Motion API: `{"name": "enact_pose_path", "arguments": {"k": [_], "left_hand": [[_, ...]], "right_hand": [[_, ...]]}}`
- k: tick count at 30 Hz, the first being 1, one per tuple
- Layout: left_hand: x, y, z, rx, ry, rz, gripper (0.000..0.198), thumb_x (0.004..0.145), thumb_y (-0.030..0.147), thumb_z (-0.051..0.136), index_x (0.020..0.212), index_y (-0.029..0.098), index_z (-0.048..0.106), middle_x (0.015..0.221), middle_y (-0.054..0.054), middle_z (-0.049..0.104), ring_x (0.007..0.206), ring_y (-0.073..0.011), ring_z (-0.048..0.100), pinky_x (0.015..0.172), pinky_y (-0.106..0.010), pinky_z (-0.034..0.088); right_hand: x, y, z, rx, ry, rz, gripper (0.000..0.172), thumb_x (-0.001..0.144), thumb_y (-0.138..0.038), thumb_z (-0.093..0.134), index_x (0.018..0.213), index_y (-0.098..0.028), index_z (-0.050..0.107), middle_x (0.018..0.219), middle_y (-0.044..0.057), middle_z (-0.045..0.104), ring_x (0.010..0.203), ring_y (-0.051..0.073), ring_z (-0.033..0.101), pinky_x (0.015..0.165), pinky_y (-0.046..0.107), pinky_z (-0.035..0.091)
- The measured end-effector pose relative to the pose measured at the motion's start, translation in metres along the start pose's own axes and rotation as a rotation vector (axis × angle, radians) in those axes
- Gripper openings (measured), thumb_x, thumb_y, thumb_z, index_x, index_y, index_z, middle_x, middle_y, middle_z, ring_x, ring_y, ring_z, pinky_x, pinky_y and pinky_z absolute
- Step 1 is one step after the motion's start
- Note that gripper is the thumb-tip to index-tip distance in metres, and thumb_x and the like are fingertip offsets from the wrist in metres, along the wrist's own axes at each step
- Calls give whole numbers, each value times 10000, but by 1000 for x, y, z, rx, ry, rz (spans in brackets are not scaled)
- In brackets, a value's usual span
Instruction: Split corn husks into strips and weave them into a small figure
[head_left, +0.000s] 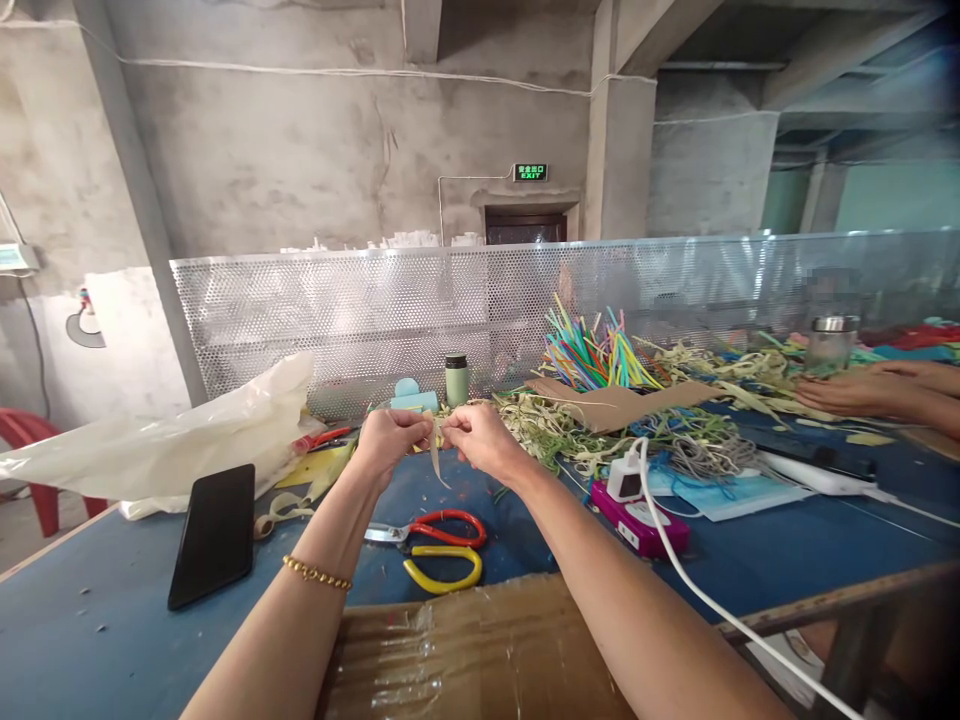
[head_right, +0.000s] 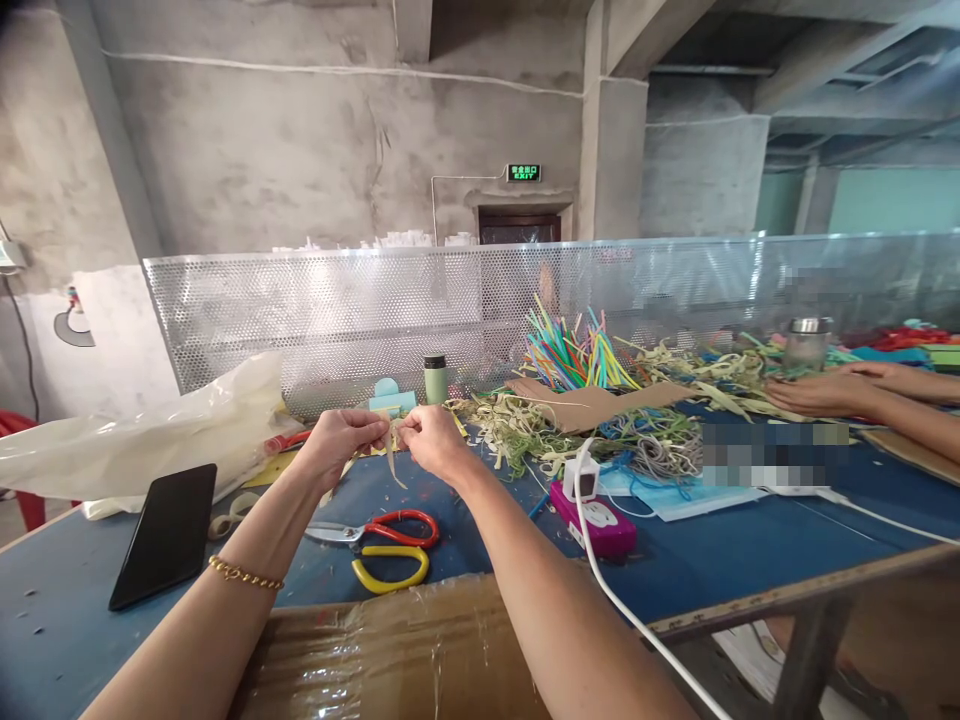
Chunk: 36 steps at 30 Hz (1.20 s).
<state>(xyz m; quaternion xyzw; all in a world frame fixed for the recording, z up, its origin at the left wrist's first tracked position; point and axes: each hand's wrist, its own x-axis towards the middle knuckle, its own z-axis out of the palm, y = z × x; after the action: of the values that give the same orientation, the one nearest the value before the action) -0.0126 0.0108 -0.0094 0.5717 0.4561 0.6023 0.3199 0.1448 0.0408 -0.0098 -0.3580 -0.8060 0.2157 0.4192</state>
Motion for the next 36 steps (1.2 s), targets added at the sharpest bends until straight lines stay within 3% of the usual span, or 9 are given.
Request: {"name": "enact_pose_path", "arguments": {"k": [6, 9, 12, 16, 21, 27, 33, 36], "left_hand": [[1, 0, -1, -6, 23, -36, 133, 564, 234, 759, 588, 107, 731, 509, -49, 629, 455, -82, 449, 474, -223, 328], [2, -2, -1, -76, 50, -66, 140, 553, 224, 770, 597, 97, 732, 506, -56, 627, 451, -87, 474, 472, -221, 353], [4, -4, -1, -176, 78, -127, 159, 521, 207, 793, 608, 91, 728, 510, -59, 627, 454, -109, 516, 474, -234, 397], [5, -5, 0, -283, 132, -162, 219, 472, 193, 825, 632, 80, 726, 566, -80, 659, 481, -128, 555, 485, -246, 440], [8, -10, 3, -411, 193, -172, 198, 438, 129, 805, 600, 77, 705, 567, -77, 661, 493, -135, 566, 468, -230, 432], [12, -19, 2, -493, 139, -200, 119, 496, 75, 745, 587, 135, 696, 607, -62, 681, 572, -157, 598, 534, -237, 461], [11, -16, -1, -537, 28, -214, 145, 560, 46, 709, 574, 186, 674, 654, -29, 682, 604, -145, 610, 601, -233, 478], [9, -12, -1, -561, 15, -232, 117, 573, 61, 723, 586, 165, 671, 616, -19, 650, 550, -117, 576, 547, -212, 453]], "right_hand": [[4, 5, 2, -165, 55, -75, 171, 804, -153, 578, 639, -152, 623, 623, 24, 642, 578, 124, 562, 555, 227, 363], [3, 3, 2, -312, 193, -142, 129, 816, -157, 570, 707, -164, 638, 703, 40, 658, 664, 146, 573, 609, 246, 364], [-1, -5, 5, -394, 302, -314, 131, 866, -162, 528, 795, -169, 638, 803, 50, 661, 744, 148, 578, 667, 250, 373], [-9, -14, 12, -430, 142, -508, 161, 891, -159, 521, 808, -176, 658, 802, 32, 643, 739, 128, 569, 665, 240, 377], [-16, -15, 22, -658, 7, -653, 189, 890, -108, 517, 864, -192, 685, 866, 46, 619, 801, 150, 558, 627, 261, 371], [-18, -14, 32, -866, 116, -791, 158, 896, -82, 504, 802, -140, 617, 907, 83, 572, 814, 175, 505, 638, 298, 380], [-17, -15, 30, -795, 207, -842, 216, 929, -113, 444, 763, -151, 576, 882, 90, 589, 807, 180, 512, 704, 322, 412], [-15, -12, 28, -678, 235, -797, 197, 914, -115, 441, 771, -163, 568, 810, 71, 606, 757, 169, 542, 692, 307, 426]]}}
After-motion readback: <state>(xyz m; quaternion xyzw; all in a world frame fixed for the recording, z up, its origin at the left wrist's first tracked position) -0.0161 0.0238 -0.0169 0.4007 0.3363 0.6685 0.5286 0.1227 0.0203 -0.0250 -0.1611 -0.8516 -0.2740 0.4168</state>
